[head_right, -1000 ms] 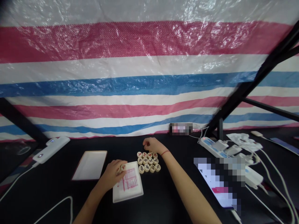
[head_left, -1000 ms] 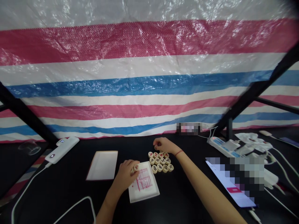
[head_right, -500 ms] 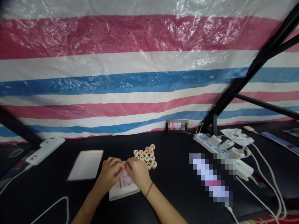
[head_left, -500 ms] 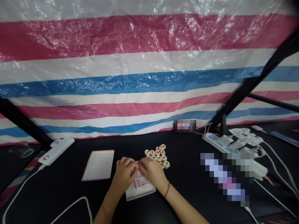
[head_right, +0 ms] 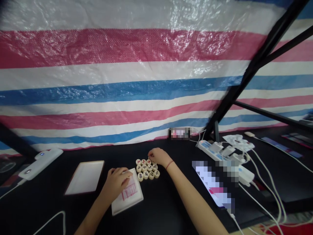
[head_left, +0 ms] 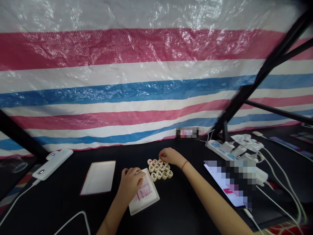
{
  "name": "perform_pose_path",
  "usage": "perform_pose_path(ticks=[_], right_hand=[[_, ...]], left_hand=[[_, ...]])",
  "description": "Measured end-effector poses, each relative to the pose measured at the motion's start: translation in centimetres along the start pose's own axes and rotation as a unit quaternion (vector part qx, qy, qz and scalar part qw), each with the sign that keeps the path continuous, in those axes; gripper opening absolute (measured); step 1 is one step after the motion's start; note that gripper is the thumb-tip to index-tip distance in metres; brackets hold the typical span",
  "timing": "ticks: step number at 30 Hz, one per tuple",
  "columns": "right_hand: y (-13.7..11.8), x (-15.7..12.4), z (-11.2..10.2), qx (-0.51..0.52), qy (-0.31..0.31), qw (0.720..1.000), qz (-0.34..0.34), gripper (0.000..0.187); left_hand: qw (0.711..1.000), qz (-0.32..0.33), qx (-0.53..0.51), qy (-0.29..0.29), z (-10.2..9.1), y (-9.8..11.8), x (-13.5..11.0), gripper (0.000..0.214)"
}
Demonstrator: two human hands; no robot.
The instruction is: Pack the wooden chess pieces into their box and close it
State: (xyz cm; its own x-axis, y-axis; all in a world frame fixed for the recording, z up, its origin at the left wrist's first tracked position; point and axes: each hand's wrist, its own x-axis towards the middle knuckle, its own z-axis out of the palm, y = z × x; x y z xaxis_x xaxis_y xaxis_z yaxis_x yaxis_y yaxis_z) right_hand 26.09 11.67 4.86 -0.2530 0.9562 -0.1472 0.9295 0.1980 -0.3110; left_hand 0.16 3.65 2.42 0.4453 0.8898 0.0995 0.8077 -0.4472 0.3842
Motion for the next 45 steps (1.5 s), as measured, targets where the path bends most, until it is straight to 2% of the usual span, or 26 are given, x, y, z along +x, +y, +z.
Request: perform_pose_path(ticks=[9,16,20,22,24,27,30,34,38,40,43,45], right_hand=[[-1.0,1.5,0.3,-0.016,0.016,1.000,0.010,0.018],[-1.4,1.5,-0.3,-0.010,0.037,0.999,0.028,0.015],[-3.5,-0.6,-0.7,0.034,0.096,0.995,-0.010,0.018],[-5.3,-2.4,0.0,0.126,0.155,0.977,-0.076,0.018],[-7.3,-4.1,1.5,0.183,0.154,0.962,-0.135,0.016],[-9.2,-5.5,4.2,0.181,0.138,0.958,-0.177,0.015],[-9.7,-5.4,6.4,0.143,0.147,0.958,-0.202,0.014],[-9.5,-5.1,7.6,0.114,0.160,0.953,-0.231,0.011],[-8.9,-5.2,6.9,0.153,0.211,0.936,-0.235,0.012],[-7.7,-4.9,5.9,0.182,0.263,0.926,-0.202,0.015],[-4.2,-3.7,3.8,0.208,0.327,0.916,-0.102,0.025],[-1.2,-2.7,2.7,0.200,0.288,0.934,-0.064,0.038]], left_hand=[[1.000,0.003,-0.030,-0.001,-0.1,-0.7,0.0,0.025],[0.996,0.076,-0.037,-0.025,-0.6,-1.3,0.4,0.031],[0.995,0.088,-0.041,0.033,-0.9,-2.1,0.3,0.045],[0.993,0.085,-0.046,0.073,-1.0,-2.6,0.0,0.046],[0.991,0.074,-0.054,0.101,-1.1,-3.0,-0.2,0.044],[0.990,0.051,-0.066,0.115,-1.3,-3.4,-0.5,0.032],[0.991,0.037,-0.075,0.101,-1.6,-3.4,-0.7,0.026],[0.993,0.032,-0.070,0.090,-1.7,-2.9,-1.0,0.020],[0.994,0.035,-0.039,0.095,-1.2,-2.2,-1.2,0.016],[0.994,0.034,-0.022,0.098,-0.6,-1.8,-1.2,0.021],[0.996,0.033,-0.007,0.087,0.1,-1.5,-0.9,0.036],[0.997,0.035,-0.010,0.065,0.4,-1.3,-0.6,0.038]])
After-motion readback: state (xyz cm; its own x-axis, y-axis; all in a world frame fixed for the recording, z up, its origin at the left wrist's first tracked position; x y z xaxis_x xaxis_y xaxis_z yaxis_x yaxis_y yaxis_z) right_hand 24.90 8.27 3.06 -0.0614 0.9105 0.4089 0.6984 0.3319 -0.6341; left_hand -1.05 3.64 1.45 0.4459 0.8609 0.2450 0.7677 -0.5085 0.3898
